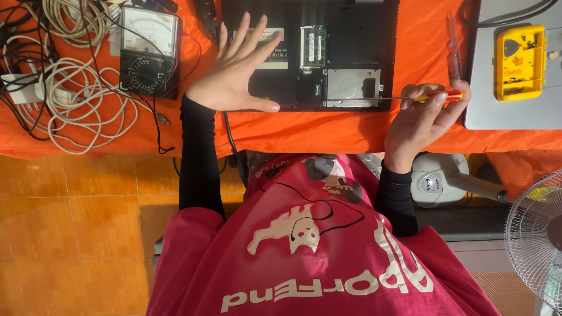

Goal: Repairing and disassembling a laptop to access internal components.

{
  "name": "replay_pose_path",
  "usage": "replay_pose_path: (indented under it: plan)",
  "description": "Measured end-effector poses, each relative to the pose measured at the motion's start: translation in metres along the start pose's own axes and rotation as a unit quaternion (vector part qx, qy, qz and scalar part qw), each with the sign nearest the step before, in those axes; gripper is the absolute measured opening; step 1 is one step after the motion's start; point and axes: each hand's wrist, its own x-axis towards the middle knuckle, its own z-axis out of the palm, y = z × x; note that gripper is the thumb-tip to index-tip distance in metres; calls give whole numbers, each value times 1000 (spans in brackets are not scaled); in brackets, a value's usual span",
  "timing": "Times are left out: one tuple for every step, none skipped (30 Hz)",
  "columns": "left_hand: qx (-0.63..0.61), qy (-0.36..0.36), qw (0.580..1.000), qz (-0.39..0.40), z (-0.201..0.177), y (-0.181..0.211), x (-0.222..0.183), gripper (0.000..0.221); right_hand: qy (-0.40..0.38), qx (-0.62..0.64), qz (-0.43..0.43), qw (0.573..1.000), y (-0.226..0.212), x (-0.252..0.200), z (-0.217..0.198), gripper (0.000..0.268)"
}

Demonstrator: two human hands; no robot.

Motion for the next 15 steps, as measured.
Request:
replay_pose_path:
  plan:
    - [-1,0,1000,-1,0,0,0,125,0,-1,1,1000,0,0,0,25]
    - [-2,1,1000,0,0,-1,0,125,3,-3,0,1000,0,0,1,26]
    - [-2,1,1000,0,1,-1,0,126,6,-5,-1,1000,-1,0,1,26]
    - [-3,1,1000,-1,1,-1,0,126,6,-5,-1,1000,-1,-1,1,26]
    - [-5,1,1000,-1,1,-1,-1,126,7,-6,2,1000,-1,-1,1,26]
    - [-6,2,1000,0,1,-1,0,126,8,-6,3,1000,-1,0,1,26]
    - [-5,3,1000,0,2,-1,0,126,7,-5,2,1000,-2,-2,0,26]
    - [-6,3,1000,0,2,-1,0,126,3,-2,3,1000,-1,-2,1,25]
    - [-6,4,1000,0,1,-2,0,126,-2,2,4,1000,-1,-2,1,25]
    - [-1,9,1000,0,1,-3,1,126,-5,7,0,1000,-2,-1,1,25]
    - [-2,10,1000,1,2,-4,1,126,-9,-3,-2,1000,-2,0,1,24]
    - [-3,11,1000,0,3,-5,1,126,-13,-13,-3,1000,-2,0,1,23]
    - [2,15,1000,-1,2,-4,1,126,-16,-9,-6,1000,-3,1,3,23]
    - [-2,14,1000,-1,2,-4,0,126,-9,-4,-1,1000,-4,1,4,23]
    - [-5,13,1000,-2,3,-3,0,126,-3,1,3,1000,-5,0,5,24]
